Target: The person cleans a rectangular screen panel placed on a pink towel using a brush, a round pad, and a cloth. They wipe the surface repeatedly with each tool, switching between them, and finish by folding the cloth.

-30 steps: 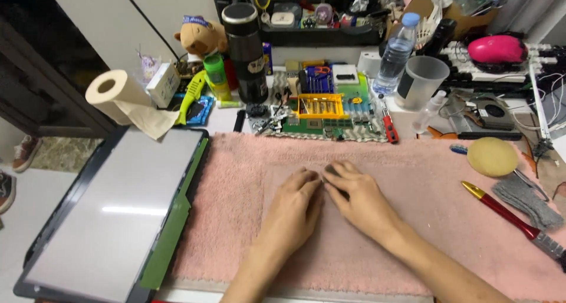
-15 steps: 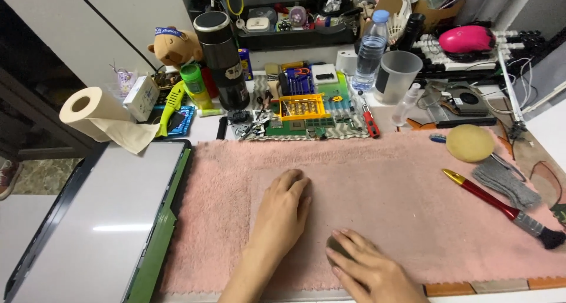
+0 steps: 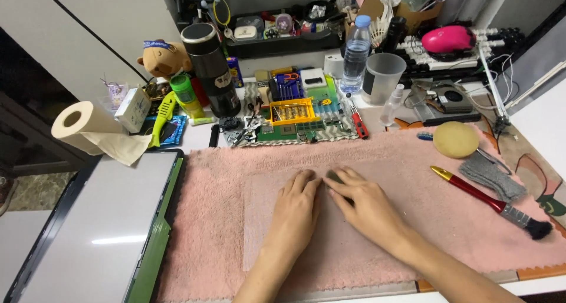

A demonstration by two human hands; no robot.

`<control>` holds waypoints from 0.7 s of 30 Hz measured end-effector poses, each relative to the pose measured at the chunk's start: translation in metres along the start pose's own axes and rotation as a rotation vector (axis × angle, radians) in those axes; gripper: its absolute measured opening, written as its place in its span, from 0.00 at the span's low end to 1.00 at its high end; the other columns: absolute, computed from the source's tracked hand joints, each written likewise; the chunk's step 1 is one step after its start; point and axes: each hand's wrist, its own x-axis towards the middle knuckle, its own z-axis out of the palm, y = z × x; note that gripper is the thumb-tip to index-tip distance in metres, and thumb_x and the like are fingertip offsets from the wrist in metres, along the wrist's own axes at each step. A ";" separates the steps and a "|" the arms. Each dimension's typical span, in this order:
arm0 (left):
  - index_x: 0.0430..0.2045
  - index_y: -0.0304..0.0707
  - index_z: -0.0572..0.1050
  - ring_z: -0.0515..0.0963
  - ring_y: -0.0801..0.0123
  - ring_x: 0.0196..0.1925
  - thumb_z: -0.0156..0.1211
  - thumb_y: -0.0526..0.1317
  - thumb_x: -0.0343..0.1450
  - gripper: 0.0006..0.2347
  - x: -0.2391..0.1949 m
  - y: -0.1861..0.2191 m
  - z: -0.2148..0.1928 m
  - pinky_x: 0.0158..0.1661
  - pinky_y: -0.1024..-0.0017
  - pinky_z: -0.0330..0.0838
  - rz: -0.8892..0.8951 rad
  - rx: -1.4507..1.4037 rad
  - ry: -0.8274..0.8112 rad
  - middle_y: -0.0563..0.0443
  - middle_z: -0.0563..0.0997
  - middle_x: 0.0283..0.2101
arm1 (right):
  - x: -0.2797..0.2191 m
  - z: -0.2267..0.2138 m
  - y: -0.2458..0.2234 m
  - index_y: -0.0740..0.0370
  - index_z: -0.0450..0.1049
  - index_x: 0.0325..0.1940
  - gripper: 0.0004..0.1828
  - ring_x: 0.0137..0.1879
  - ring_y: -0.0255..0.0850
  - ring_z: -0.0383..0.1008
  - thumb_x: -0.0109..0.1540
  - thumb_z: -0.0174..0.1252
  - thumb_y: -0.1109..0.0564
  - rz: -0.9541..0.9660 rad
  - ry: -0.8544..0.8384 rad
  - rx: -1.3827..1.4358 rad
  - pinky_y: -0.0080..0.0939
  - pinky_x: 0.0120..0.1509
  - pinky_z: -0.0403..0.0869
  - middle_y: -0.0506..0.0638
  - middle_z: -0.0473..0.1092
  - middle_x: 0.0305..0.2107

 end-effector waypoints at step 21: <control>0.59 0.32 0.79 0.75 0.38 0.74 0.53 0.40 0.83 0.14 0.014 0.030 0.006 0.68 0.46 0.70 0.116 -0.100 0.024 0.37 0.80 0.66 | -0.003 -0.022 0.034 0.56 0.86 0.68 0.22 0.82 0.56 0.71 0.70 0.66 0.53 -0.033 0.185 -0.008 0.53 0.87 0.64 0.63 0.74 0.73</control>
